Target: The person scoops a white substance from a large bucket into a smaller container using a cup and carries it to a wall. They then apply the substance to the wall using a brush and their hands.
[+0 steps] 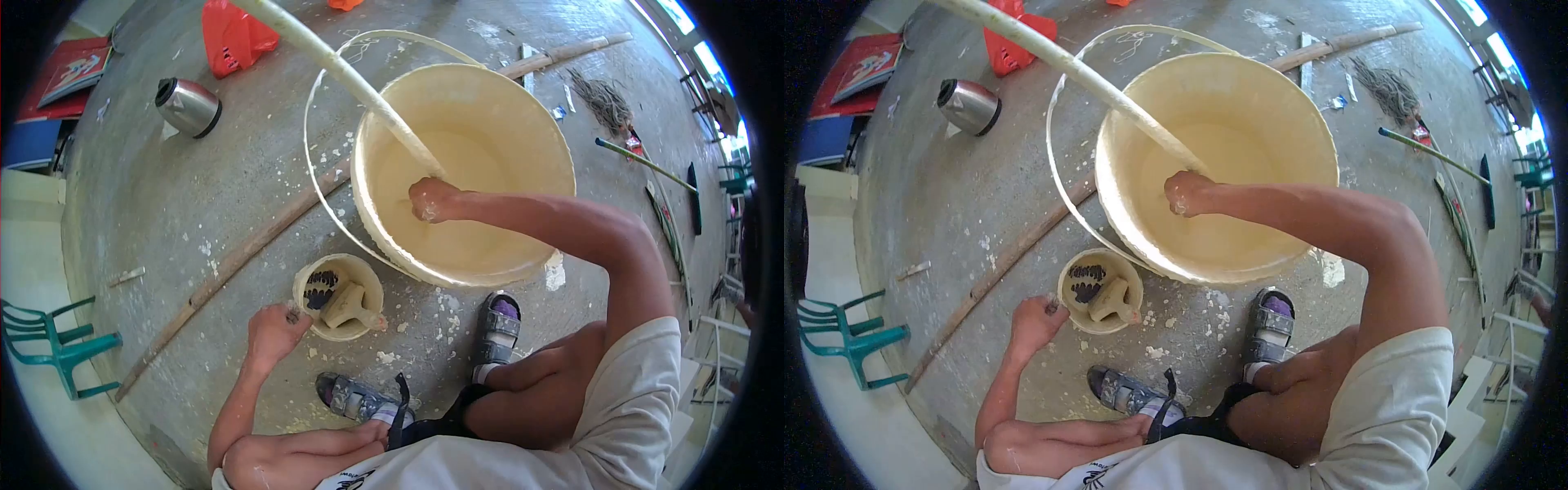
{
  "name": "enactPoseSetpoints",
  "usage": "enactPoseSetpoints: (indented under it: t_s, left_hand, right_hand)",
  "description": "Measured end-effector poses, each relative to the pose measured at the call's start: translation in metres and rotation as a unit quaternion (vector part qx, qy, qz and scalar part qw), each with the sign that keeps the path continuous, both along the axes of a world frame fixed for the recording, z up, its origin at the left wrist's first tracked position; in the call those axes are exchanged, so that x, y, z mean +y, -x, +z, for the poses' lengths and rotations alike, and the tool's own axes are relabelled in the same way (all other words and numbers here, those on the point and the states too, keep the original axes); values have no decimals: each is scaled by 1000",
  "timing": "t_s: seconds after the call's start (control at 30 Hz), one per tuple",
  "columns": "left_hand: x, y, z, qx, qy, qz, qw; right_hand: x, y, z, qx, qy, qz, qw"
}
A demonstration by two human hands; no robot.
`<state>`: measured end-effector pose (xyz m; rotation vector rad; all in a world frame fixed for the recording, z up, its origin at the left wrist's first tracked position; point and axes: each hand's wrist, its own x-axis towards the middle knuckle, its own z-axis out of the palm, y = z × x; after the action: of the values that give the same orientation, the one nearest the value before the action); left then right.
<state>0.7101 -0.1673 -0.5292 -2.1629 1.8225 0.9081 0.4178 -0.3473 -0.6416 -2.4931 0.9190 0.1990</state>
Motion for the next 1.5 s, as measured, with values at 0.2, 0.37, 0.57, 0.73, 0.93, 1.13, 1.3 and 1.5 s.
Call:
enactPoseSetpoints:
  t_s: [0.2, 0.37, 0.57, 0.73, 0.93, 1.13, 1.3, 1.5]
  left_hand:
    - [5, 2, -3, -18, -1, -25, 1000]
    - [12, 5, -8, 10, -18, -38, 999]
    - [21, 17, -9, -2, -38, -131, 991]
    - [10, 40, -2, 55, -44, -146, 987]
    - [15, 55, -30, 87, -67, -173, 979]
    - [1, 63, -38, 127, -43, -156, 979]
    - [-20, 58, -42, 135, -40, -159, 977]
    - [-22, 75, -36, 130, -36, -230, 964]
  right_hand:
    - [-12, 2, 16, 35, -40, 17, 998]
    - [-10, 19, 63, -95, -144, -4, 985]
    - [-9, 48, 91, -193, -137, -7, 972]
    - [-3, 66, 122, -209, -210, -30, 955]
    - [9, 80, 158, -175, -335, -207, 903]
    - [13, 95, 170, -204, -375, -262, 865]
    - [22, 102, 175, -250, -366, -279, 852]
    - [27, 102, 189, -289, -394, -285, 825]
